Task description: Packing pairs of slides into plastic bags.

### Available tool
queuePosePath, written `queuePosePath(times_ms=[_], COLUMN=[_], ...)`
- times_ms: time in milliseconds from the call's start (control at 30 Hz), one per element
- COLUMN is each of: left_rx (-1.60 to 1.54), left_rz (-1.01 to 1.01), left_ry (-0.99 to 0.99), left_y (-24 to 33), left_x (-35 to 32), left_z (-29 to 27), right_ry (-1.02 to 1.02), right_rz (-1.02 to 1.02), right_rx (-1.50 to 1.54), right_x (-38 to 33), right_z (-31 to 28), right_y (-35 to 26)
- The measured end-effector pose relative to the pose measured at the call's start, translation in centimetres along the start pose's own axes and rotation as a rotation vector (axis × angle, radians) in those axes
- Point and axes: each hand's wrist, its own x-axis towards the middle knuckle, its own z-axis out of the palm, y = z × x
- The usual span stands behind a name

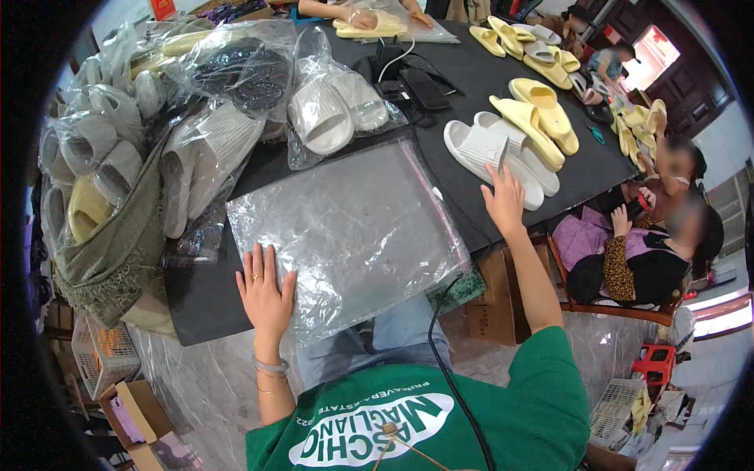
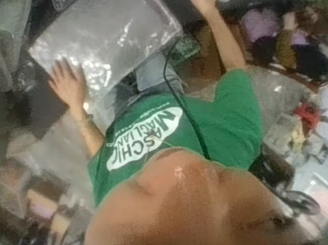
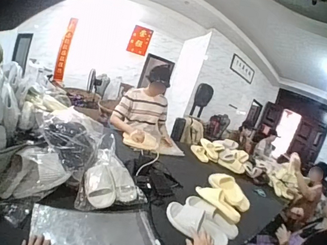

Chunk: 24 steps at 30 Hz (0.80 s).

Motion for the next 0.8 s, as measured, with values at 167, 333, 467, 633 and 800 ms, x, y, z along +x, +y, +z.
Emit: queuePosePath(times_ms=[167,333,467,633,800], left_rx=[0.015,0.015,0.002,-0.021,-0.033], left_rz=[0.008,-0.006,-0.004,0.007,-0.008], left_ry=[-0.002,-0.011,-0.003,0.024,0.043], left_y=[-0.1,-0.3,-0.3,-0.3,-0.3], left_x=[0.0,-0.1,-0.1,0.1,-0.4], left_z=[0.1,0.0,0.1,0.3,-0.2], right_ry=[0.043,0.173,0.105,-0.098,-0.026], right_rz=[-0.022,-0.131,-0.017,0.095,0.111], right_rx=[-0.039,-0.179,-0.248,-0.087,0.068], right_x=[0.3,1.7,6.0,10.2,9.8], right_z=[1.8,3.4,4.5,5.3,3.9], right_y=[2.2,3.2,5.1,8.2,2.8])
